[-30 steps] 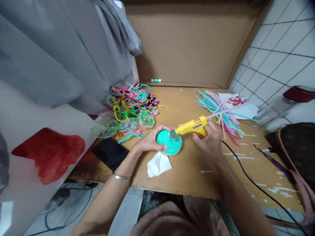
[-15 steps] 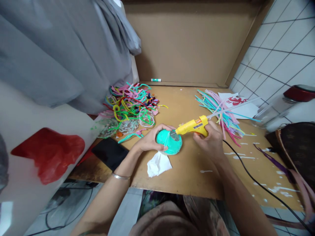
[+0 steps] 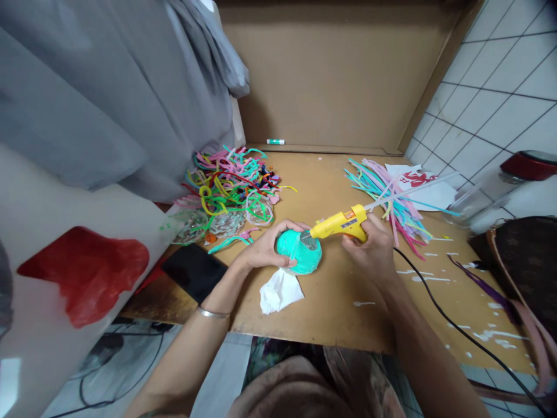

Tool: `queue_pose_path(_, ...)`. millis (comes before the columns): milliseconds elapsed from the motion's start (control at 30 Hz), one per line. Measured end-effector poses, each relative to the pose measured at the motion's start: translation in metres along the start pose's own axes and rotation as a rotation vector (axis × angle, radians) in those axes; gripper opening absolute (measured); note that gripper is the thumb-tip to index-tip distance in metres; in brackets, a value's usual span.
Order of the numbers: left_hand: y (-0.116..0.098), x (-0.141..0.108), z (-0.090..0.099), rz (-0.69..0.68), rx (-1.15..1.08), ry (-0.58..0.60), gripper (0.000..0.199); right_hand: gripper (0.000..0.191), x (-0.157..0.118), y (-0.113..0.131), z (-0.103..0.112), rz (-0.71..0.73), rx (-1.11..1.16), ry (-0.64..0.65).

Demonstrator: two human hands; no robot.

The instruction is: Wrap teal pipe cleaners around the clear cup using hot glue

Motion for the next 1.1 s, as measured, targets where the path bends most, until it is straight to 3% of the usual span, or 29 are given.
queue_pose_path(233,0.0009,-0.0002,0.0015,-0.003,0.026,0.002,0.064,0.011,-0.0001,0.0014,0.0009,0.017,-0.031,-0.041)
queue_pose_path(533,-0.0008,0.0,0.0002,0.018,-0.006,0.008,0.064,0.005,0.0009,0.0012,0.0019,0.026,-0.036,0.002)
queue_pose_path(700,-0.0007,0.0002,-0.0006,0.025,-0.021,0.009,0.064,0.006,0.0009,-0.0002,0.0038,0.016,-0.043,-0.03)
queue_pose_path(900,0.0014,0.0008,0.0002,0.02,-0.002,0.007,0.065,0.022,-0.0016,0.0037,-0.0004,0.016,-0.036,-0.056)
queue_pose_path(1100,0.0012,0.0002,0.0004,0.023,-0.001,0.0,0.064,0.015,-0.0007,0.0007,0.0004,-0.007,-0.043,0.002)
Point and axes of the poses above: each hand's wrist, its own x-axis towards the middle knuckle, its own z-axis out of the back of the hand, y = z × x, the point moved 5 cm from there along x, towards the middle knuckle, and after that the axes turned 2 degrees about -y, right-handed, at the moved point
